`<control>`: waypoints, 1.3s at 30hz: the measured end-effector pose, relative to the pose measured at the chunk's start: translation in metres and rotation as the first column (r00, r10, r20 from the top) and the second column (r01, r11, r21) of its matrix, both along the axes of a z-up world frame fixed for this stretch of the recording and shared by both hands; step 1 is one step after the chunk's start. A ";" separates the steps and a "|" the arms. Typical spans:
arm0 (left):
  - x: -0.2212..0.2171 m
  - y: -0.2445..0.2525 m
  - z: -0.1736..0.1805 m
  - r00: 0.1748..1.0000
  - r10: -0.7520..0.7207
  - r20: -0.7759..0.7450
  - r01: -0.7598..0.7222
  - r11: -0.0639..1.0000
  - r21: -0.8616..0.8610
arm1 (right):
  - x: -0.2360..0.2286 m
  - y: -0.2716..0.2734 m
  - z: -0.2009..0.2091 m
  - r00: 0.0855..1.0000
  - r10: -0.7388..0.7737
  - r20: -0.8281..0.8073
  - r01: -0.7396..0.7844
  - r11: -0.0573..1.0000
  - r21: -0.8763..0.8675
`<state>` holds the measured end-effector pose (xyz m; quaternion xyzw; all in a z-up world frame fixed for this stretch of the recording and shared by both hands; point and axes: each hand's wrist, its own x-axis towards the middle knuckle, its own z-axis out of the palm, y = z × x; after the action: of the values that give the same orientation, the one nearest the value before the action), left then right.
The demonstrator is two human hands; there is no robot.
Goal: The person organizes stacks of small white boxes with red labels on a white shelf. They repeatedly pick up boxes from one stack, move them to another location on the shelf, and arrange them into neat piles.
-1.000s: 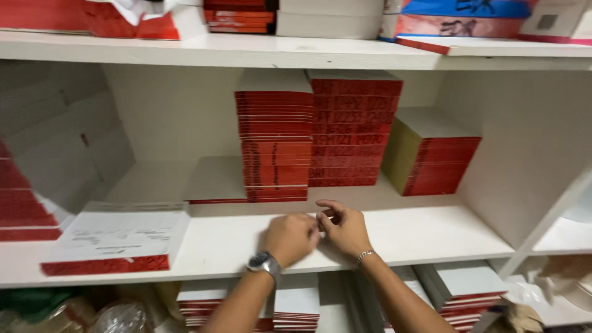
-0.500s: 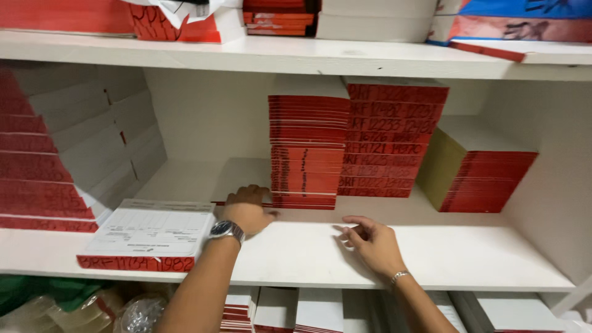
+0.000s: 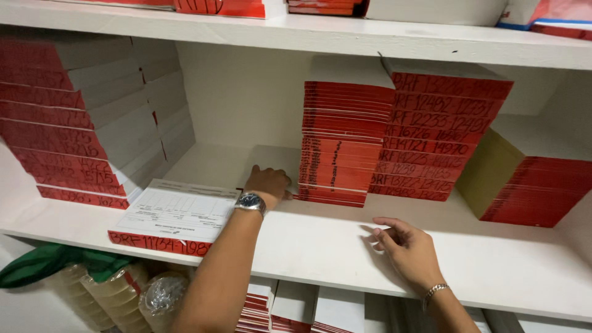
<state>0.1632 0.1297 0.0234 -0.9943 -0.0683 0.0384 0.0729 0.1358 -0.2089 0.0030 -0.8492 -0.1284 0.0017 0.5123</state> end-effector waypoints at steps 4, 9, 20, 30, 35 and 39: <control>-0.001 -0.002 0.008 1.000 0.012 -0.009 -0.013 0.999 -0.039 | 0.003 -0.001 -0.003 1.000 -0.001 0.006 0.001 1.000 -0.008; -0.008 -0.001 0.004 0.996 -0.069 0.052 0.066 0.996 0.066 | 0.005 -0.002 -0.008 1.000 0.003 0.028 -0.004 0.999 0.041; 0.001 0.018 -0.027 0.994 -0.074 0.086 0.058 0.983 0.175 | 0.005 -0.002 -0.007 0.999 -0.014 0.030 0.014 1.000 0.012; -0.104 -0.007 0.026 0.920 -0.198 0.338 0.069 0.931 0.359 | 0.005 -0.007 -0.020 0.981 -0.022 0.193 0.051 0.987 -0.150; -0.118 -0.006 0.011 0.856 -0.271 0.441 0.243 0.963 0.120 | -0.021 0.015 -0.026 0.919 -0.007 0.393 -0.067 0.982 0.174; -0.129 -0.037 0.005 0.814 -0.304 0.495 0.276 0.952 0.131 | -0.062 0.051 -0.005 0.975 0.211 0.066 -0.220 0.946 0.239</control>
<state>0.0343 0.0932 0.0283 -0.9652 0.0662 -0.2388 0.0834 0.0740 -0.1580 -0.0023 -0.7602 -0.2297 0.0249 0.6072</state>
